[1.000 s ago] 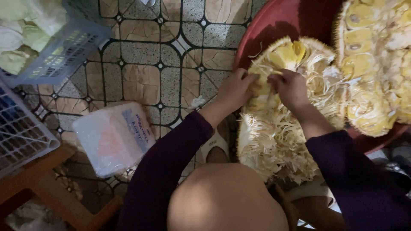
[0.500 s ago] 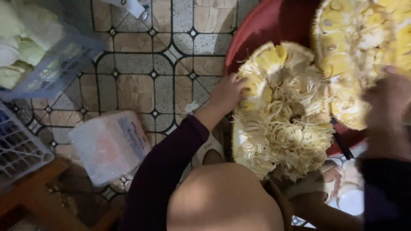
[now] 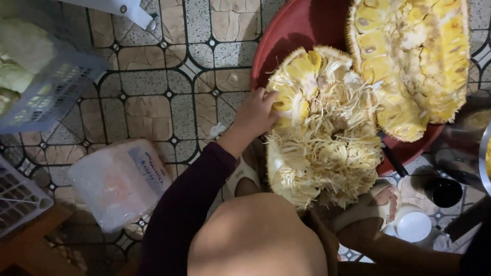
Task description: Extracting edible jackfruit bulbs from the fibrous core of a halved jackfruit and placing them into a bowl.
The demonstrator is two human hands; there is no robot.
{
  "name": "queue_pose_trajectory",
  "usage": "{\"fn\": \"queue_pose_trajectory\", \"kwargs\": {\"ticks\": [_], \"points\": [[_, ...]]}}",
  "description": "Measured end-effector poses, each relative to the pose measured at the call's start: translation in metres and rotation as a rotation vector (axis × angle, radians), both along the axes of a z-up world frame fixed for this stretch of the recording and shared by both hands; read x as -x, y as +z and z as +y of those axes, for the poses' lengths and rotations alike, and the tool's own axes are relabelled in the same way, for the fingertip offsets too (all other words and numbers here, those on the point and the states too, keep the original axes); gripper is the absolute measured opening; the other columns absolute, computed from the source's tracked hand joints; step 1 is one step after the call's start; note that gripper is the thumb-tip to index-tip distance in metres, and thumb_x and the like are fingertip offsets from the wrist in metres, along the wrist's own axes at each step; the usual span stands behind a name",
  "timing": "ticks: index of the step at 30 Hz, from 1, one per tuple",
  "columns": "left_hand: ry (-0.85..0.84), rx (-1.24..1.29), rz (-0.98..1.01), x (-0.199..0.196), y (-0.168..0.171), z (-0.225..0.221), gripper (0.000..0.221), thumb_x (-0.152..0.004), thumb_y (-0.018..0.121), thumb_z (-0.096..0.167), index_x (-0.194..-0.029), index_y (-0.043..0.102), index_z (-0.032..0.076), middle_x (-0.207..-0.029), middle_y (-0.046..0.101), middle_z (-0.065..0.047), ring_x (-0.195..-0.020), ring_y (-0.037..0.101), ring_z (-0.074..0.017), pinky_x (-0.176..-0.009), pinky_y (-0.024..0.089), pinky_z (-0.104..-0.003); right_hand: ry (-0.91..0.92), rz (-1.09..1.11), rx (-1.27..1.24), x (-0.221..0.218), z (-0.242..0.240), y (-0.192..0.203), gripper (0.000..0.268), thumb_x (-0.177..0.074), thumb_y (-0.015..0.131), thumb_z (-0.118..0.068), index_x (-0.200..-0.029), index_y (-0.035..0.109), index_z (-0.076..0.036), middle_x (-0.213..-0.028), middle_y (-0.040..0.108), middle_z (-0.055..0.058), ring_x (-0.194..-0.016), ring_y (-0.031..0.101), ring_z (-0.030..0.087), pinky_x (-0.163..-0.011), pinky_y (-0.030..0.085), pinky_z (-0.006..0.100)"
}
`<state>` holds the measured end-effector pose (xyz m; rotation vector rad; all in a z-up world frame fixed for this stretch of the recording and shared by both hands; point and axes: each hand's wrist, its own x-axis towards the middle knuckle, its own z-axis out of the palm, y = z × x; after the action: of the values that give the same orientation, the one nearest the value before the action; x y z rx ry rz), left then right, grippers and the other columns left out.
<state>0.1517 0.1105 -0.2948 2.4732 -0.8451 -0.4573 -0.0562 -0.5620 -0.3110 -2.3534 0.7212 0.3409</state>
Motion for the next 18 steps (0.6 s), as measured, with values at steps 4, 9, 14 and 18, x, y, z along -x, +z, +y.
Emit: {"fn": "queue_pose_trajectory", "kwargs": {"ticks": [4, 9, 14, 18], "points": [[-0.002, 0.122, -0.224, 0.006, 0.000, -0.010, 0.057, -0.085, 0.064, 0.055, -0.128, 0.060, 0.018, -0.116, 0.056, -0.016, -0.098, 0.066, -0.0441, -0.078, 0.058, -0.057, 0.260, 0.091, 0.356, -0.004, 0.025, -0.030, 0.039, -0.106, 0.069, -0.029, -0.142, 0.070, -0.015, -0.134, 0.070, 0.018, -0.121, 0.068, 0.039, -0.093, 0.058, 0.051], [0.092, 0.101, -0.304, 0.004, -0.030, -0.042, 0.069, -0.072, 0.067, 0.059, -0.125, 0.059, 0.015, -0.118, 0.057, -0.016, -0.099, 0.063, -0.0415, -0.073, 0.055, -0.057, 0.414, 0.263, 0.406, -0.062, 0.237, 0.020, 0.054, -0.096, 0.071, -0.027, -0.149, 0.066, -0.022, -0.153, 0.058, 0.021, -0.133, 0.058, 0.048, -0.100, 0.052, 0.060], [0.085, -0.130, 0.001, 0.003, -0.009, -0.055, 0.088, -0.076, 0.071, 0.065, -0.141, 0.043, 0.013, -0.145, 0.038, -0.020, -0.126, 0.048, -0.0431, -0.088, 0.050, -0.057, 0.410, 0.059, 0.375, -0.146, 0.347, 0.038, 0.029, -0.099, 0.061, -0.031, -0.119, 0.081, -0.024, -0.109, 0.078, 0.012, -0.104, 0.072, 0.042, -0.081, 0.060, 0.052], [0.061, -0.223, 0.161, -0.014, 0.010, -0.061, 0.091, -0.077, 0.074, 0.053, -0.151, 0.037, 0.013, -0.158, 0.026, -0.019, -0.141, 0.033, -0.0427, -0.099, 0.045, -0.055, 0.310, -0.134, 0.376, -0.207, 0.349, -0.035, 0.026, -0.100, 0.063, -0.030, -0.120, 0.079, -0.027, -0.099, 0.073, 0.008, -0.097, 0.072, 0.037, -0.079, 0.060, 0.051]]}}
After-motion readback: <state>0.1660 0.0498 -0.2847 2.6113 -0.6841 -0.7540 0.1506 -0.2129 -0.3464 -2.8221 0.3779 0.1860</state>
